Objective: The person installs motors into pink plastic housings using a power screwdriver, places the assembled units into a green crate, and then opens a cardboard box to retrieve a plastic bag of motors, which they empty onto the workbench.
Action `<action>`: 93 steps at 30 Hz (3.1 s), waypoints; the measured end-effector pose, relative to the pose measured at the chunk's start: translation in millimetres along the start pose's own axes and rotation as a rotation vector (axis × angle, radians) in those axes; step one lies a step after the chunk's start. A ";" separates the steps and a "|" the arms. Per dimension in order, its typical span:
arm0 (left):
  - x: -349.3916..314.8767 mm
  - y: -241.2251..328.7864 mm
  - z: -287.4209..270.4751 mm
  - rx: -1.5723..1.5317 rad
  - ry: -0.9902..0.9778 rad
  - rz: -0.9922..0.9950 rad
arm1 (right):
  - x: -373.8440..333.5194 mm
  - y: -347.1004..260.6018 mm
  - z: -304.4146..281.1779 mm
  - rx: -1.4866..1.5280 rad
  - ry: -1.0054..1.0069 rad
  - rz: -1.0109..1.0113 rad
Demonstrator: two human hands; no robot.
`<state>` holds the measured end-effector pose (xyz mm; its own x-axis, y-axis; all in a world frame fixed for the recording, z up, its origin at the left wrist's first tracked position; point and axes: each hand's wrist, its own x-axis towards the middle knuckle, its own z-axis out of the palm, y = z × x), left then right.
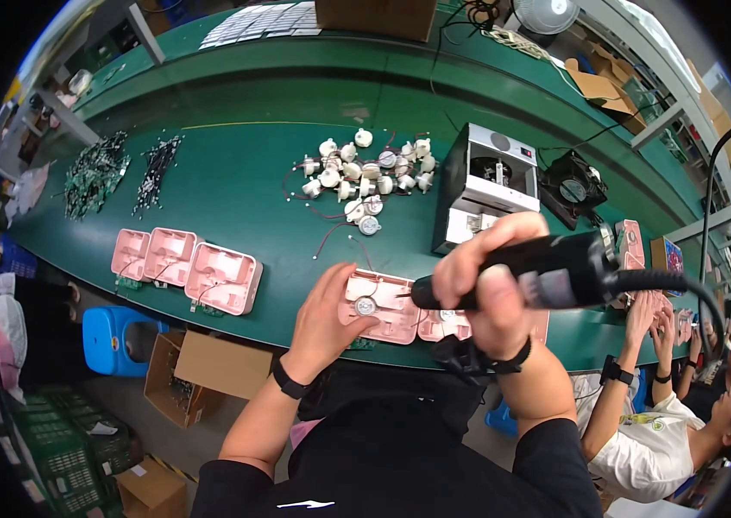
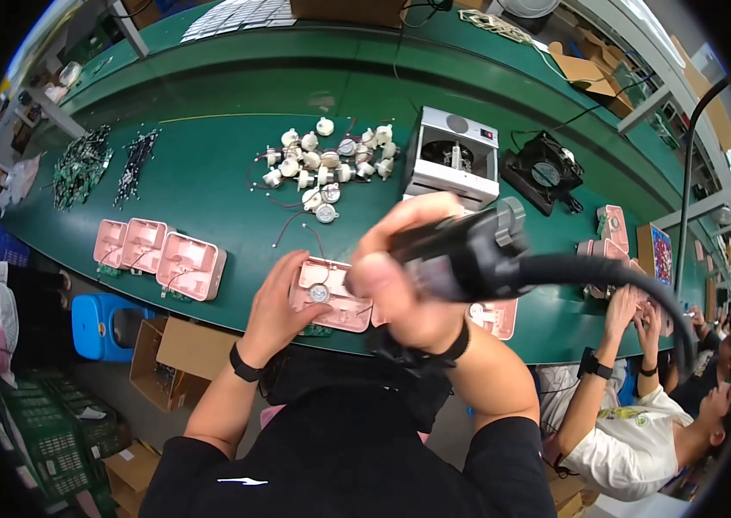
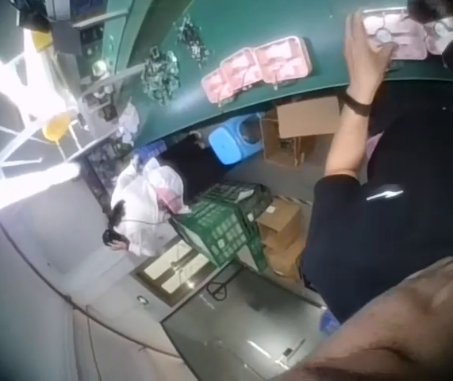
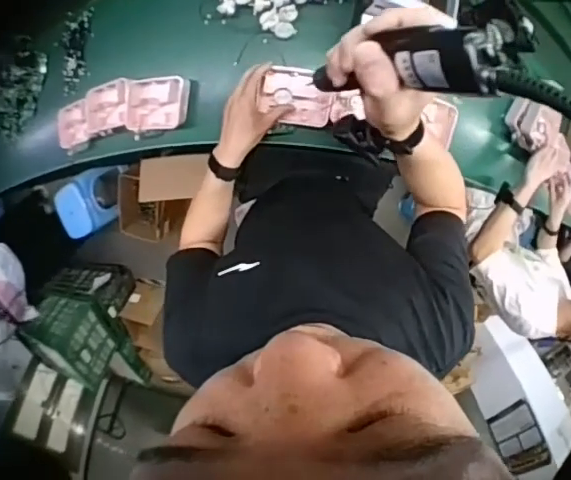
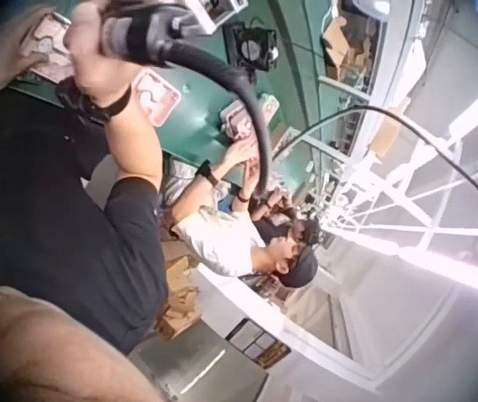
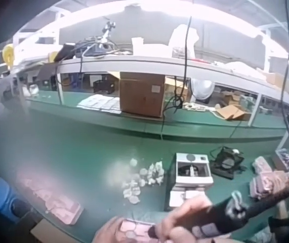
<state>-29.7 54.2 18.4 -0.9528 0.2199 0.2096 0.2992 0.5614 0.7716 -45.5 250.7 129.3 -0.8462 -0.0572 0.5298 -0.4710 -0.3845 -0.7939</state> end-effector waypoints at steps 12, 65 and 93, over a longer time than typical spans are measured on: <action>-7.0 -29.0 11.5 -0.045 -0.024 -0.036 | -9.8 66.5 39.3 0.039 -0.230 0.192; -21.2 39.2 43.5 -0.006 -0.257 -0.116 | -206.2 -81.6 -174.1 -1.062 0.944 0.669; 27.8 107.2 139.3 -0.286 -0.360 0.367 | -290.5 -172.1 -353.1 -2.069 1.123 0.209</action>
<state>-16.9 231.6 23.2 -0.6966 0.6445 0.3151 0.5329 0.1709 0.8287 193.5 658.8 6.7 -0.3172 0.6452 0.6951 0.6734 0.6693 -0.3140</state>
